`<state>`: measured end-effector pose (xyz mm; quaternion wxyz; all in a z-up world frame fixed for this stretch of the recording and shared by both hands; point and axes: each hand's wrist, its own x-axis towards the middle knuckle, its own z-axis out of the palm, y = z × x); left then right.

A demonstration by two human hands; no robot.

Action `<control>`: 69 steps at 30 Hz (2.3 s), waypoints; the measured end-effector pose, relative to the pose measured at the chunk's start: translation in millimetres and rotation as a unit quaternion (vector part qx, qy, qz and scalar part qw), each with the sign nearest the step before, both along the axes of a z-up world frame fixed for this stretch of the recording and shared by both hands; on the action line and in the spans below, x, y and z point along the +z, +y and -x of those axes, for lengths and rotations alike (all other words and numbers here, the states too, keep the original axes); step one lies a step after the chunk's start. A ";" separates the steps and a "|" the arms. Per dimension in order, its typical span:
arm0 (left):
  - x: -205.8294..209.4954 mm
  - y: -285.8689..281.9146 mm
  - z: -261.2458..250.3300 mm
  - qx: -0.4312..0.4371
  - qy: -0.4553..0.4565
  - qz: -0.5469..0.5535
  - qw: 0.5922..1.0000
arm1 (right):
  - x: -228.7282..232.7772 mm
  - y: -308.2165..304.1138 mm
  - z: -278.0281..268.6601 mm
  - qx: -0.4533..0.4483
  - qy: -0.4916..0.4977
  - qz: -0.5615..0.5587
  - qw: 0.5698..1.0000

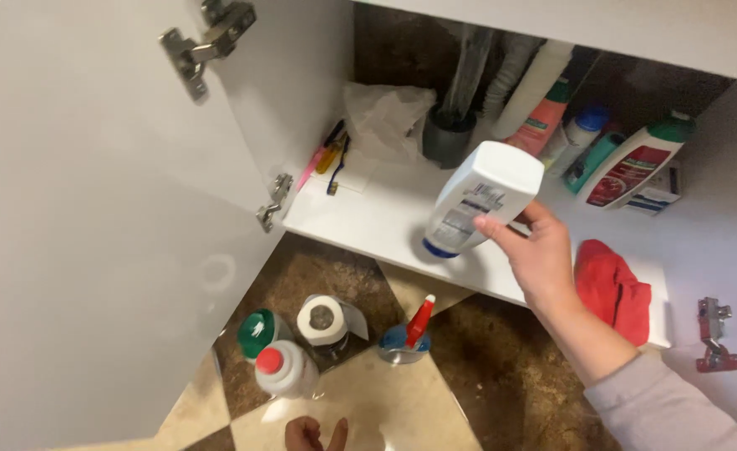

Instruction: The person opens a bathroom cabinet and removes several items, including bottles, a roll of toilet paper, and a jar, placing them on the floor. They wipe the cabinet shelf with a red cloth, then return the items to the cabinet. Finally, they wipe the cabinet door and close it.

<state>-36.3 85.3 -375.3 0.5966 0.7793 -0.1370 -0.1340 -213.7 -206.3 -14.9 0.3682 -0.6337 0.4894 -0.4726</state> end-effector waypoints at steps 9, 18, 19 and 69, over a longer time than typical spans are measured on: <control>36.6 23.8 -10.2 -0.060 0.066 -0.023 0.996 | -12.6 113.1 -70.0 0.097 0.012 -0.139 0.985; 63.4 40.6 -18.0 -0.084 0.128 -0.118 0.981 | -193.6 148.4 -108.1 0.074 0.050 -0.192 0.977; 59.1 43.1 -18.6 -0.083 0.129 -0.124 0.980 | -212.4 152.2 -111.2 0.075 0.051 -0.198 0.976; 70.7 -137.2 44.5 -0.465 0.026 -0.190 0.864 | -147.8 -25.5 178.0 -0.188 0.517 0.054 0.834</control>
